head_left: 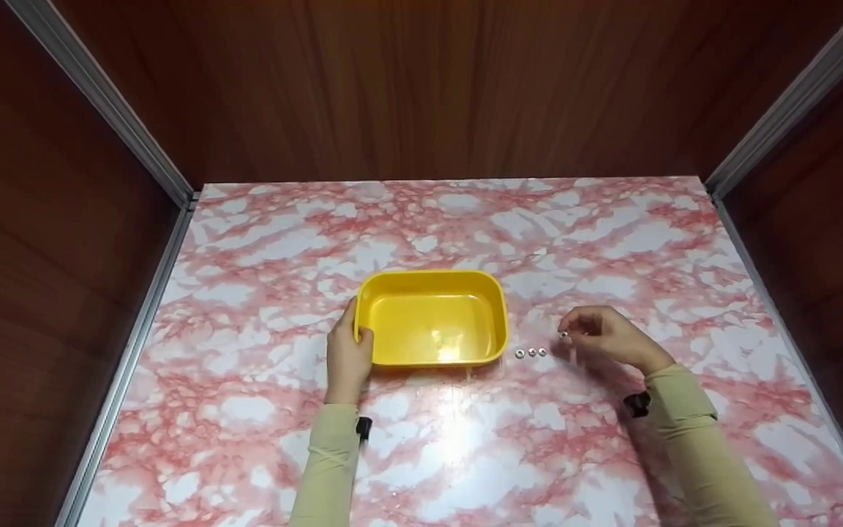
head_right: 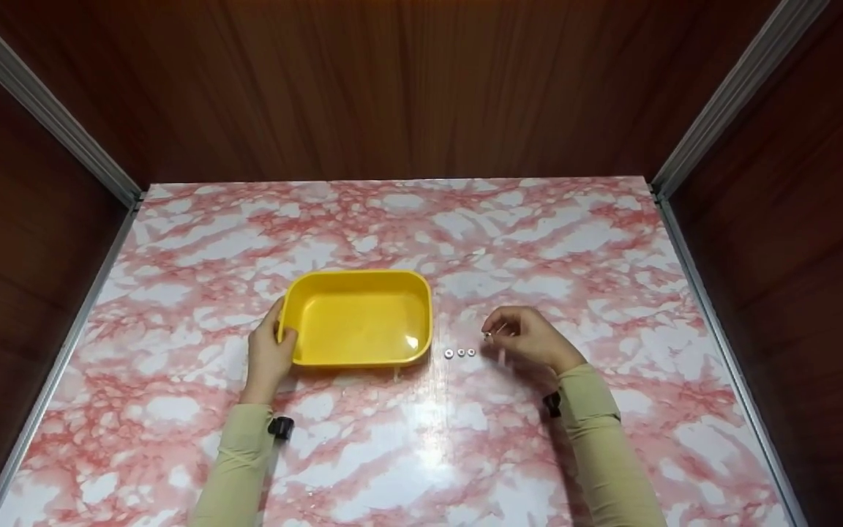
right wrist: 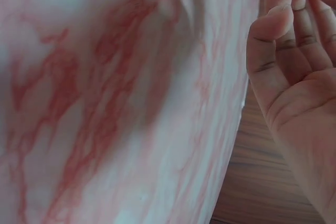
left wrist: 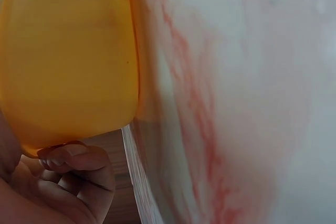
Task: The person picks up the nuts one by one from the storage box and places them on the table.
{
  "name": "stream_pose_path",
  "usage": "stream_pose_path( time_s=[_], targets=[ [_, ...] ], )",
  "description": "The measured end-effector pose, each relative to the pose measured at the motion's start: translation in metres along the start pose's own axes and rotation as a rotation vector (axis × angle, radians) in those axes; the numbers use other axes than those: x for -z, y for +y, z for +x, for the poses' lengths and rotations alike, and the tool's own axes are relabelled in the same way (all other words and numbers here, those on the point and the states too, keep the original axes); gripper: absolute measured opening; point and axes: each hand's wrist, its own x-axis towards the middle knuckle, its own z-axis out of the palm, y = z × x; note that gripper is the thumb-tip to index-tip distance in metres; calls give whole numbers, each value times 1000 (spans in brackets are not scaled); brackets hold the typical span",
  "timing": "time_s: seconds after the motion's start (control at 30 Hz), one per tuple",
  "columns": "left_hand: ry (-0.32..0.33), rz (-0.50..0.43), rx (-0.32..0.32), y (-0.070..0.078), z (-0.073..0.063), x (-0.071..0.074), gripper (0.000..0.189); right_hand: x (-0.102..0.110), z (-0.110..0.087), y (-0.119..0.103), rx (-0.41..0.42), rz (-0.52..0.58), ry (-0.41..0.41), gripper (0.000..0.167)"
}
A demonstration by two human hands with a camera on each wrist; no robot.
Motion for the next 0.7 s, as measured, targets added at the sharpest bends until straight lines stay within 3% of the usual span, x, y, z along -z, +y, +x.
stream_pose_path(
  time_s=[0.3, 0.7],
  targets=[
    [-1, -8, -4, 1, 1, 0, 55, 0, -4, 10, -44, 21, -39, 16],
    [0, -21, 2, 0, 1, 0, 54, -7, -2, 17, -125, -70, -42, 14]
  ],
)
